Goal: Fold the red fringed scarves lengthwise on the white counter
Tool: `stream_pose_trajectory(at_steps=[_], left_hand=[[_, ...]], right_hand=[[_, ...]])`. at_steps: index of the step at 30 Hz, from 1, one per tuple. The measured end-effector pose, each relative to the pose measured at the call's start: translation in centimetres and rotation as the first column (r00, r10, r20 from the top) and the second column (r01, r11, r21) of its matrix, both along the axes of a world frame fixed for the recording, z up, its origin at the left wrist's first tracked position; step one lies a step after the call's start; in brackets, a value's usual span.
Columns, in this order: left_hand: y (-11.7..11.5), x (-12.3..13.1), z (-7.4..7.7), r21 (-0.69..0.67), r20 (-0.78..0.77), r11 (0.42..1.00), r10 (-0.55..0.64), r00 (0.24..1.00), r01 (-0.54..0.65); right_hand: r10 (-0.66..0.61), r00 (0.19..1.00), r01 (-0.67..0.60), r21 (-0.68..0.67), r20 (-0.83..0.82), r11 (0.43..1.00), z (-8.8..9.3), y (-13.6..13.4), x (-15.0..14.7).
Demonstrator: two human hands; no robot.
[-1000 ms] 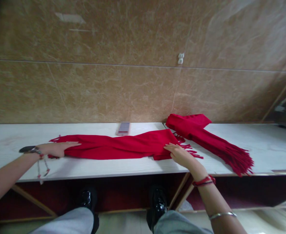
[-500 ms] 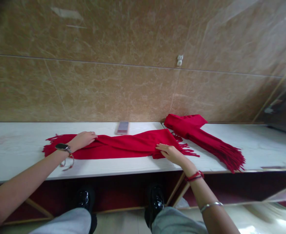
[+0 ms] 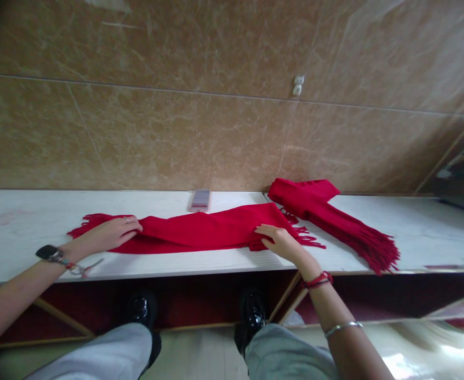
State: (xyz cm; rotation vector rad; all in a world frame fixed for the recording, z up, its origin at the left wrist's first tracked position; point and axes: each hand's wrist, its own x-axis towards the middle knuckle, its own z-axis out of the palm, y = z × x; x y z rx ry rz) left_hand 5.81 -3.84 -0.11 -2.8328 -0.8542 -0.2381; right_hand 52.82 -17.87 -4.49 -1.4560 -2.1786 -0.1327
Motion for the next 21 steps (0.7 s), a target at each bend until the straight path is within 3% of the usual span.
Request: stream_pose_trajectory(at_steps=[3,9,14,21], left_hand=[[-0.5,0.6,0.5,-0.035,0.049,0.999,0.0,0.999,0.002],[-1.7,0.0,-1.1,-0.186,-0.057,0.982,0.012,0.998,-0.023],[-1.7,-0.7,-0.7,-0.19,-0.029,0.982,0.001,1.0,-0.006],[-0.8,0.9,-1.3,-0.164,-0.071,0.981,0.096,0.993,-0.107]], right_hand=[[0.04,0.997,-0.04,0.003,0.071,0.999,0.5,0.3,-1.9],[0.111,0.974,-0.08,-0.157,0.199,0.984,0.5,0.6,-3.4],[0.094,0.973,-0.077,-0.088,0.211,0.993,0.8,1.1,-4.3],[0.188,0.953,-0.181,-0.05,0.236,0.982,0.5,3.2,-13.8]])
